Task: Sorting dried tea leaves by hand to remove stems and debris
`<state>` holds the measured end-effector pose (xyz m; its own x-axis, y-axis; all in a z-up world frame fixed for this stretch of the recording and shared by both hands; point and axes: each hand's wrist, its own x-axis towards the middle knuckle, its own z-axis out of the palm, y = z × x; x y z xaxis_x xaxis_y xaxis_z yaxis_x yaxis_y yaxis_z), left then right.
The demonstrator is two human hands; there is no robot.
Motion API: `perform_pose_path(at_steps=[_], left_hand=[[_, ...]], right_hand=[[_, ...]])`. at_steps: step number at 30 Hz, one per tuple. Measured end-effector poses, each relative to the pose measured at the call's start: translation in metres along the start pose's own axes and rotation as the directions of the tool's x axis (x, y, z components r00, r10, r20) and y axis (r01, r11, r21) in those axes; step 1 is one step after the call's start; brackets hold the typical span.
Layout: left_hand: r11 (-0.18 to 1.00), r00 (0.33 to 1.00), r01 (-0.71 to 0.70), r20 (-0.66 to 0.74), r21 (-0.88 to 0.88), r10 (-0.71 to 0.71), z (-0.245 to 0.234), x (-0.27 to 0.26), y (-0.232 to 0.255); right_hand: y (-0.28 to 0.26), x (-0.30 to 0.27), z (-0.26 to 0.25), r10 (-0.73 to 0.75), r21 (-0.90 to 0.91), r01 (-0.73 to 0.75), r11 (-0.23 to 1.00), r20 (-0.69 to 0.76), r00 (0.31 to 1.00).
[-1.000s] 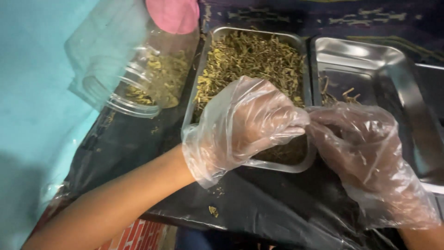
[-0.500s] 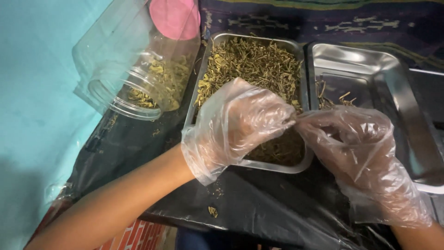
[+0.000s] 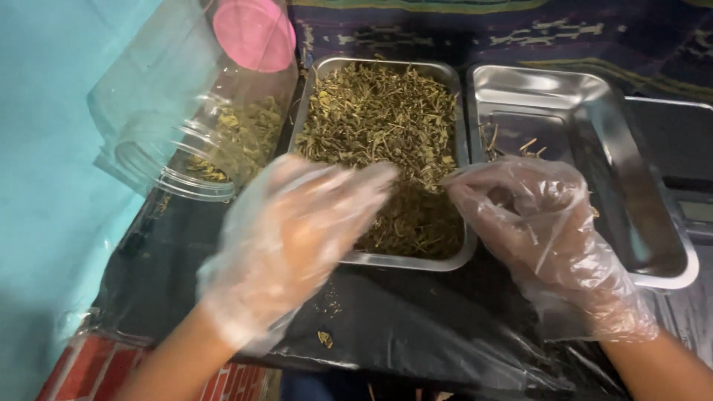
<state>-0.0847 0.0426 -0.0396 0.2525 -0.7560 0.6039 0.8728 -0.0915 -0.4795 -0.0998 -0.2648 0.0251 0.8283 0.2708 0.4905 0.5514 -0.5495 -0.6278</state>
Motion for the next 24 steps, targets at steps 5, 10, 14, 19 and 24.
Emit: perform_pose_path(at_steps=[5, 10, 14, 19, 24], left_hand=[[-0.518, 0.742, 0.648, 0.615, -0.558, 0.267, 0.032, 0.007, -0.087], [-0.414, 0.430, 0.878, 0.777, -0.241, 0.460, 0.043, -0.024, -0.075], [-0.201, 0.554, 0.828, 0.704, -0.524, 0.445, 0.061, -0.053, -0.035], [-0.191, 0.516, 0.851, 0.710, -0.490, 0.478, 0.064, -0.080, 0.007], [-0.129, 0.587, 0.789, 0.674, -0.601, 0.448, 0.067, -0.085, 0.018]], right_hand=[[0.015, -0.002, -0.004, -0.022, 0.086, 0.018, 0.996, 0.052, 0.998], [0.034, -0.012, -0.009, -0.401, -0.742, 0.377, 0.555, 0.158, 0.902], [0.001, 0.005, -0.007, -0.126, 0.015, 0.125, 0.992, 0.069, 0.990], [0.016, -0.002, -0.007, -0.340, -0.434, 0.365, 0.824, 0.137, 0.930], [0.041, -0.010, -0.004, -0.477, -0.930, 0.345, -0.128, 0.363, 0.800]])
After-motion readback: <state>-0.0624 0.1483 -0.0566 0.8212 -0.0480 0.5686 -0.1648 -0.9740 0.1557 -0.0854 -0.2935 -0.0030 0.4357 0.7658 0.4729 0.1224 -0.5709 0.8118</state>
